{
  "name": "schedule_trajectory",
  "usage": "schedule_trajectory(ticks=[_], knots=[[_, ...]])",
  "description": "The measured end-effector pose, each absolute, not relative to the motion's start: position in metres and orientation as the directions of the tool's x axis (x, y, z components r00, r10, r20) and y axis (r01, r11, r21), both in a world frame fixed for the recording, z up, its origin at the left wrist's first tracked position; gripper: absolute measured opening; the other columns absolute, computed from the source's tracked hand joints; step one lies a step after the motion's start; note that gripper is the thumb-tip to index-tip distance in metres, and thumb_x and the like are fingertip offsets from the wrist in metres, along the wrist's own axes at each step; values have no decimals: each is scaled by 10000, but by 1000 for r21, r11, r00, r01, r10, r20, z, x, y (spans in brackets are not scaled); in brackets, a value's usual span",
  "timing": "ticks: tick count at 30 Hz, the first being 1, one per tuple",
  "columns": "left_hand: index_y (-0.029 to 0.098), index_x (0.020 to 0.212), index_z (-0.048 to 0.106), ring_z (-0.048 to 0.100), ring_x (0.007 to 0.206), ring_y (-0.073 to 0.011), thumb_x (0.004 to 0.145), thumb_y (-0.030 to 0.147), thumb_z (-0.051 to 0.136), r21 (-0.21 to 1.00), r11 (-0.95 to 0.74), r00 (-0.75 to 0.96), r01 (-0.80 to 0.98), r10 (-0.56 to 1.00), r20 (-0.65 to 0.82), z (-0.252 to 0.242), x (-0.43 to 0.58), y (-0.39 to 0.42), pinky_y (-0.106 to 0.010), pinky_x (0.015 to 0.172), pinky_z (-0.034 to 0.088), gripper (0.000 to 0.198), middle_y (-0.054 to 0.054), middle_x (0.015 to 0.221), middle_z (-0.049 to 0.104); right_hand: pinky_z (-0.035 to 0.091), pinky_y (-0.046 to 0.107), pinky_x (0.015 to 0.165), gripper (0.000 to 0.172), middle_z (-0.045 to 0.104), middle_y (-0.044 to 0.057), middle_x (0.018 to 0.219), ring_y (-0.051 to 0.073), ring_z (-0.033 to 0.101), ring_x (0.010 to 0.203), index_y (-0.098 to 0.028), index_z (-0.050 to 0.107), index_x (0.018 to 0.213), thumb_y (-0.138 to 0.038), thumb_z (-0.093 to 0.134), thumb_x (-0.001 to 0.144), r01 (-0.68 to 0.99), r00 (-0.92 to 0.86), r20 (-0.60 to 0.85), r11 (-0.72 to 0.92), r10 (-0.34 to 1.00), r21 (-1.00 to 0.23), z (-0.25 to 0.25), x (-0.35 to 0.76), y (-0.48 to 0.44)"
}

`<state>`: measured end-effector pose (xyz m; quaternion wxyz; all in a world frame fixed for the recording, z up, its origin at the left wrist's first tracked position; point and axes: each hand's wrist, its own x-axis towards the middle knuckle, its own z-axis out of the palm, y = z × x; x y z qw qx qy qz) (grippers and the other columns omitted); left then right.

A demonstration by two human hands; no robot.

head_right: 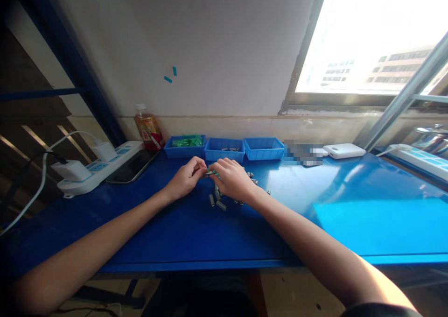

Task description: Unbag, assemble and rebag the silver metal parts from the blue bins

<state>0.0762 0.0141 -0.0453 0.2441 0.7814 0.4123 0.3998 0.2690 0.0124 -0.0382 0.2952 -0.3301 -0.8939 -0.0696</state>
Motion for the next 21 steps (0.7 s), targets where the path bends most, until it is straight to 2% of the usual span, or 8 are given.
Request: schedule_trajectory(ticks=[3, 6, 9, 11, 13, 16, 21], knots=[[198, 990, 527, 629, 768, -162, 957, 388, 352, 715, -536, 347, 449, 842, 413, -44, 76, 13, -271, 728, 473, 260, -10, 788, 648, 384, 304, 747, 231, 610, 66, 830, 195, 517, 813, -176, 598, 907, -307, 416, 960, 657, -577, 608, 752, 546, -52, -33, 269, 13], [195, 1041, 553, 621, 858, -188, 951, 345, 356, 595, -556, 319, 580, 827, 463, -44, 72, 17, -312, 813, 465, 264, -40, 888, 655, 379, 309, 747, 277, 610, 73, 814, 201, 521, 811, -175, 602, 867, -305, 380, 971, 725, -501, 663, 688, 557, -30, -23, 273, 25], [186, 1027, 592, 595, 960, -225, 912, 331, 435, 416, -562, 350, 715, 803, 483, -46, 69, 22, -345, 860, 453, 242, -70, 978, 634, 371, 341, 777, 259, 627, 103, 929, 236, 525, 894, -165, 604, 1004, -310, 394, 962, 850, -353, 720, 527, 598, -21, -17, 284, 49], [196, 1033, 610, 575, 1020, -250, 896, 356, 469, 330, -550, 390, 767, 808, 441, -48, 68, 24, -371, 878, 448, 254, -77, 1044, 628, 374, 369, 775, 278, 619, 132, 1016, 274, 512, 952, -146, 571, 1131, -291, 437, 936, 908, -291, 707, 418, 644, -7, -19, 295, 62], [218, 1083, 608, 554, 1066, -274, 886, 393, 492, 269, -532, 418, 803, 824, 383, -49, 68, 24, -396, 879, 446, 287, -73, 1131, 619, 382, 388, 764, 319, 610, 150, 1043, 299, 500, 972, -135, 553, 1176, -295, 465, 915, 924, -291, 669, 382, 684, 11, -25, 303, 68], [237, 1113, 592, 549, 1068, -273, 883, 395, 510, 220, -522, 439, 824, 834, 334, -48, 68, 21, -388, 860, 445, 292, -62, 1159, 627, 392, 387, 771, 281, 615, 133, 997, 291, 498, 962, -161, 595, 1108, -317, 466, 914, 895, -343, 640, 446, 687, 0, -34, 303, 59], [200, 893, 605, 582, 910, -245, 871, 381, 535, 235, -536, 446, 811, 826, 344, -46, 62, 24, -350, 783, 448, 195, -62, 929, 657, 392, 354, 807, 227, 624, 91, 944, 244, 510, 948, -184, 626, 1034, -316, 482, 918, 750, -536, 570, 662, 623, -19, -35, 277, 26]])
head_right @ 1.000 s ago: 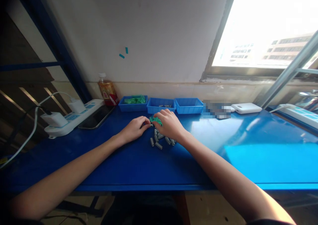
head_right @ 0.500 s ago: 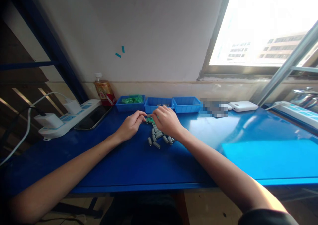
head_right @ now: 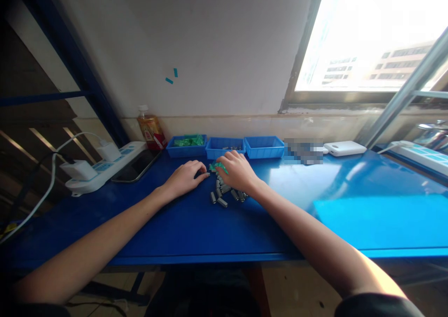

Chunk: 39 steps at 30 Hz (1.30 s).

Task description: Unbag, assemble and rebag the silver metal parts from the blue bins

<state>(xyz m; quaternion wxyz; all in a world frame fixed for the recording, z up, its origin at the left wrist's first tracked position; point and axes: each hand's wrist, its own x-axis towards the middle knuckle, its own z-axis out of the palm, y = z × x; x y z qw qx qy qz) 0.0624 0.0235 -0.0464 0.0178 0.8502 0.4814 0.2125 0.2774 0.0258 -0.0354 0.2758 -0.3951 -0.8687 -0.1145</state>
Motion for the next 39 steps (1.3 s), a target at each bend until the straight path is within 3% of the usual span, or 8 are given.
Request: schedule_trajectory(ticks=[3, 8, 11, 15, 21, 25, 29, 39], knots=[[179, 835, 608, 590, 830, -221, 870, 372, 536, 340, -576, 467, 743, 811, 352, -46, 63, 25, -320, 747, 445, 209, -57, 842, 652, 389, 340, 794, 224, 617, 83, 939, 230, 510, 937, -181, 615, 1052, -316, 500, 916, 684, -613, 534, 729, 582, -9, -35, 265, 15], [153, 844, 643, 605, 737, -183, 888, 467, 480, 668, -511, 390, 540, 856, 340, -40, 71, 20, -267, 669, 442, 356, -36, 807, 685, 391, 321, 781, 205, 614, 78, 938, 211, 517, 893, -168, 566, 1083, -266, 487, 921, 623, -648, 538, 781, 539, -32, -39, 265, 13], [135, 800, 645, 605, 721, -181, 898, 497, 444, 739, -503, 397, 449, 853, 339, -37, 74, 17, -261, 660, 451, 426, -35, 759, 675, 386, 312, 756, 175, 617, 75, 903, 204, 519, 845, -179, 576, 1020, -271, 453, 938, 609, -643, 572, 793, 510, -23, -37, 267, 12], [137, 869, 655, 609, 775, -195, 960, 446, 303, 659, -534, 336, 529, 846, 415, -41, 72, 23, -308, 752, 475, 476, -57, 808, 667, 370, 320, 747, 257, 616, 83, 874, 211, 525, 839, -183, 605, 947, -355, 413, 958, 665, -600, 626, 745, 498, 45, -24, 268, 22], [164, 1234, 552, 481, 1178, -265, 919, 241, 398, 268, -586, 465, 765, 789, 401, -53, 67, 39, -427, 993, 396, 358, -111, 1301, 547, 367, 370, 742, 319, 613, 137, 996, 288, 509, 943, -159, 575, 1098, -401, 460, 926, 915, -304, 693, 404, 654, 20, -18, 290, 58], [184, 1079, 600, 523, 1076, -279, 901, 280, 460, 192, -554, 476, 810, 813, 336, -53, 65, 36, -434, 894, 445, 246, -90, 1163, 616, 383, 376, 761, 297, 608, 126, 994, 286, 506, 949, -169, 579, 1109, -369, 494, 906, 886, -375, 614, 464, 695, 16, -32, 294, 48], [180, 879, 592, 537, 915, -250, 895, 326, 488, 198, -558, 462, 806, 801, 381, -52, 63, 29, -389, 813, 452, 180, -78, 933, 635, 394, 360, 807, 247, 614, 99, 981, 259, 509, 969, -187, 598, 1071, -347, 512, 904, 783, -490, 563, 620, 666, -52, -36, 276, 26], [181, 825, 563, 563, 830, -194, 978, 327, 276, 453, -643, 440, 618, 760, 478, -42, 75, 18, -332, 798, 445, 356, -64, 843, 613, 388, 329, 780, 206, 619, 83, 912, 218, 519, 889, -194, 619, 1005, -292, 451, 937, 649, -619, 587, 760, 522, 8, -30, 267, 22]])
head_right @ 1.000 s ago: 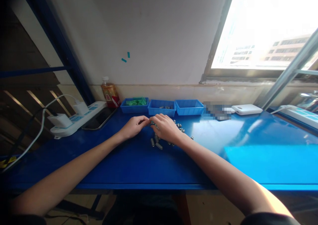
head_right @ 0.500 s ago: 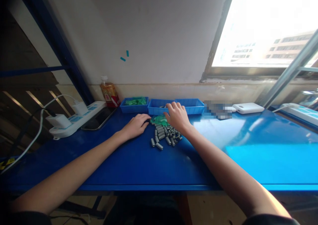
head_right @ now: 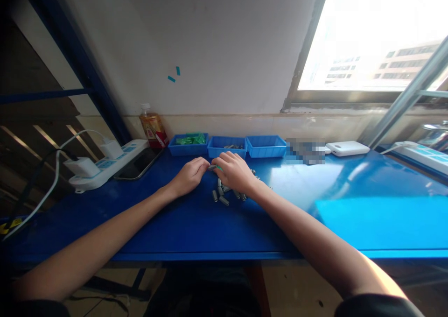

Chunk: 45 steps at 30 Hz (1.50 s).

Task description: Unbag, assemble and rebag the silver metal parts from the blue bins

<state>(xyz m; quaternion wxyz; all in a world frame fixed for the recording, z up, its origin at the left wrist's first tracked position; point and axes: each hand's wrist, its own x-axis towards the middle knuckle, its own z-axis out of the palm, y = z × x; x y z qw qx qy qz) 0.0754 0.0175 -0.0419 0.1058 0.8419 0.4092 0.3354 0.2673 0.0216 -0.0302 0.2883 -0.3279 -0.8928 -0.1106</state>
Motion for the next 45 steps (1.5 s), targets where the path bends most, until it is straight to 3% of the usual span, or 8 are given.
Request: schedule_trajectory(ticks=[4, 8, 14, 19, 25, 35, 39, 45], knots=[[165, 957, 591, 587, 841, -177, 947, 293, 377, 517, -621, 402, 589, 781, 478, -39, 73, 16, -304, 795, 463, 250, -64, 935, 616, 389, 355, 797, 323, 631, 112, 953, 251, 525, 936, -174, 627, 1057, -387, 407, 953, 801, -438, 669, 599, 601, -14, -14, 276, 46], [193, 996, 635, 591, 817, -159, 859, 229, 528, 427, -719, 630, 548, 691, 355, -27, 66, 7, -276, 786, 472, 178, -54, 1018, 593, 402, 413, 803, 467, 625, 153, 1040, 312, 512, 986, -135, 574, 1186, -493, 447, 914, 903, -242, 703, 420, 669, -89, -10, 300, 59], [227, 937, 672, 593, 962, -181, 819, 251, 611, 458, -774, 838, 437, 536, 105, -13, 69, -7, -265, 878, 451, 135, -47, 1070, 578, 412, 382, 807, 320, 645, 106, 935, 267, 524, 928, -167, 652, 1016, -420, 487, 910, 842, -369, 590, 527, 718, -116, -8, 309, 22], [174, 935, 615, 592, 825, -182, 873, 338, 528, 564, -642, 686, 519, 706, 173, -23, 72, 3, -278, 744, 466, 196, -46, 905, 643, 403, 345, 808, 245, 649, 89, 942, 228, 532, 912, -169, 611, 1002, -369, 503, 911, 682, -573, 543, 724, 614, -100, -8, 282, -1], [131, 920, 605, 551, 750, -160, 894, 497, 432, 784, -462, 535, 414, 821, 201, -26, 69, 11, -272, 705, 442, 406, -46, 834, 632, 371, 320, 752, 146, 640, 78, 918, 215, 521, 887, -168, 579, 996, -245, 530, 883, 592, -680, 536, 806, 501, -2, -21, 274, 1], [135, 775, 580, 544, 679, -163, 929, 521, 318, 824, -416, 402, 383, 879, 257, -28, 80, 7, -285, 677, 443, 491, -44, 715, 598, 359, 307, 717, 208, 626, 68, 841, 195, 512, 803, -176, 609, 920, -316, 457, 933, 623, -634, 640, 777, 434, 89, -15, 269, -3], [153, 1035, 604, 589, 747, -165, 938, 372, 361, 721, -517, 447, 461, 837, 315, -31, 81, 4, -285, 725, 463, 342, -53, 861, 637, 371, 322, 743, 286, 641, 81, 833, 215, 533, 828, -180, 623, 882, -379, 429, 945, 787, -402, 737, 617, 543, -25, -3, 277, 25], [256, 1089, 632, 567, 1031, -220, 890, 223, 491, 273, -741, 694, 614, 671, 261, -33, 77, 0, -337, 880, 411, 246, -56, 1110, 605, 398, 400, 779, 419, 645, 135, 1026, 311, 519, 977, -148, 566, 1179, -428, 547, 868, 916, -240, 645, 389, 726, -97, -8, 307, 57]])
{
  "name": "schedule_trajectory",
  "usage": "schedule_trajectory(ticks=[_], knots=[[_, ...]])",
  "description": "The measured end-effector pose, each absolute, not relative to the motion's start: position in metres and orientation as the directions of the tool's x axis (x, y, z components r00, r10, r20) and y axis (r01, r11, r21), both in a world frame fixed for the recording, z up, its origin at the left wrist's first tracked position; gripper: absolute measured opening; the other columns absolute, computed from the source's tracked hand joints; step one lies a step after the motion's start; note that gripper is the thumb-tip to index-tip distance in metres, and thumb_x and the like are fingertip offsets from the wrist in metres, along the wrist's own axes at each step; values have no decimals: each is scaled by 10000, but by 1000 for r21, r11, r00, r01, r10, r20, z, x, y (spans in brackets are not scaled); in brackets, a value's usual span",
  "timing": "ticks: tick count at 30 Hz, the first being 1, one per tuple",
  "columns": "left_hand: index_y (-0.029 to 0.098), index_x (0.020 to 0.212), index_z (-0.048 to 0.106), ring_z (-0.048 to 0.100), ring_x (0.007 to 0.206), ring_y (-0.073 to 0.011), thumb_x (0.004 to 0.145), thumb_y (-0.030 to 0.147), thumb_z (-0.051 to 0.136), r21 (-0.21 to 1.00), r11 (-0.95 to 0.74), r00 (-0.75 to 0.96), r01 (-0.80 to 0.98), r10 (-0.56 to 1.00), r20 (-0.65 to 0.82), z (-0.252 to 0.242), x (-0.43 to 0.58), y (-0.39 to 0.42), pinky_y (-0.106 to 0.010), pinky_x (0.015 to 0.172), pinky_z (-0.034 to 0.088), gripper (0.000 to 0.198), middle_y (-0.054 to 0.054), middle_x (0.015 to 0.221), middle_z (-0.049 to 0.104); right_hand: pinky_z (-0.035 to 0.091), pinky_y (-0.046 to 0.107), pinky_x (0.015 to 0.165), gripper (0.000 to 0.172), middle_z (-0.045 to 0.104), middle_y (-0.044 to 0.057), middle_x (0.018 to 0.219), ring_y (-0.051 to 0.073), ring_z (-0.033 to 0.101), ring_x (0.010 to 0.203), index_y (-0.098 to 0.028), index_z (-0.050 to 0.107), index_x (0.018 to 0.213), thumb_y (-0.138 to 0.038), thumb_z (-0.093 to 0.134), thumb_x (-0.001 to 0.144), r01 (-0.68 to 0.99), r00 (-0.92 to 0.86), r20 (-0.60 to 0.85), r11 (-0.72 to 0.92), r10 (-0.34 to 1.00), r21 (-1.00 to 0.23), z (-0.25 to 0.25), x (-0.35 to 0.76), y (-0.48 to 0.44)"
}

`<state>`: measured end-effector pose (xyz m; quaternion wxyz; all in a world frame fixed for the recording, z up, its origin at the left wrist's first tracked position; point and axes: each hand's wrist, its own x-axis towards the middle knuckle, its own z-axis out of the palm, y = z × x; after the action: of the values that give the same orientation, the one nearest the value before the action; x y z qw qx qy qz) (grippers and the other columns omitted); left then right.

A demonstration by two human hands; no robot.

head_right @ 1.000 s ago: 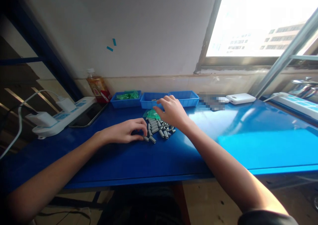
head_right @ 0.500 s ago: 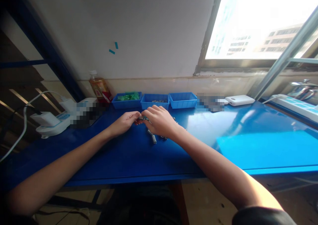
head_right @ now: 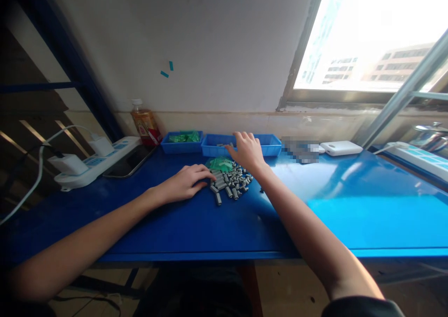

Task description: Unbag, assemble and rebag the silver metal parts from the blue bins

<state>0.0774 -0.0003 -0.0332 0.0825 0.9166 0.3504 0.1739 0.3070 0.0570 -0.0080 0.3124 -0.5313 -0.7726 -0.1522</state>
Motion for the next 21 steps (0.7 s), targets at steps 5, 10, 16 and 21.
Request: schedule_trajectory(ticks=[5, 10, 16, 21], knots=[[201, 932, 628, 576, 933, -210, 884, 270, 532, 255, -742, 702, 620, 670, 242, -31, 69, 8, -311, 811, 433, 128, -56, 979, 634, 403, 370, 801, 300, 648, 97, 952, 262, 529, 927, -169, 631, 1057, -392, 530, 884, 821, -434, 543, 563, 719, -89, -21, 304, 30], [179, 949, 570, 618, 825, -190, 900, 329, 488, 604, -584, 481, 542, 805, 346, -36, 68, 15, -300, 764, 464, 177, -37, 863, 652, 385, 331, 794, 261, 643, 72, 976, 227, 534, 935, -183, 596, 1080, -344, 560, 876, 669, -615, 511, 741, 601, -67, -24, 276, 9], [194, 972, 456, 659, 761, -172, 884, 410, 507, 841, -452, 373, 299, 866, 333, -39, 73, 13, -288, 736, 478, 239, 14, 746, 613, 362, 300, 750, 152, 637, 59, 901, 196, 533, 854, -187, 590, 1005, -262, 493, 916, 640, -622, 559, 767, 548, -41, -31, 269, 4], [185, 975, 472, 610, 742, -167, 945, 449, 359, 817, -461, 401, 345, 860, 316, -36, 77, 9, -304, 747, 473, 289, -12, 735, 634, 366, 305, 748, 213, 635, 69, 843, 199, 533, 820, -182, 599, 899, -319, 442, 943, 670, -553, 646, 742, 526, -30, -16, 274, 14]])
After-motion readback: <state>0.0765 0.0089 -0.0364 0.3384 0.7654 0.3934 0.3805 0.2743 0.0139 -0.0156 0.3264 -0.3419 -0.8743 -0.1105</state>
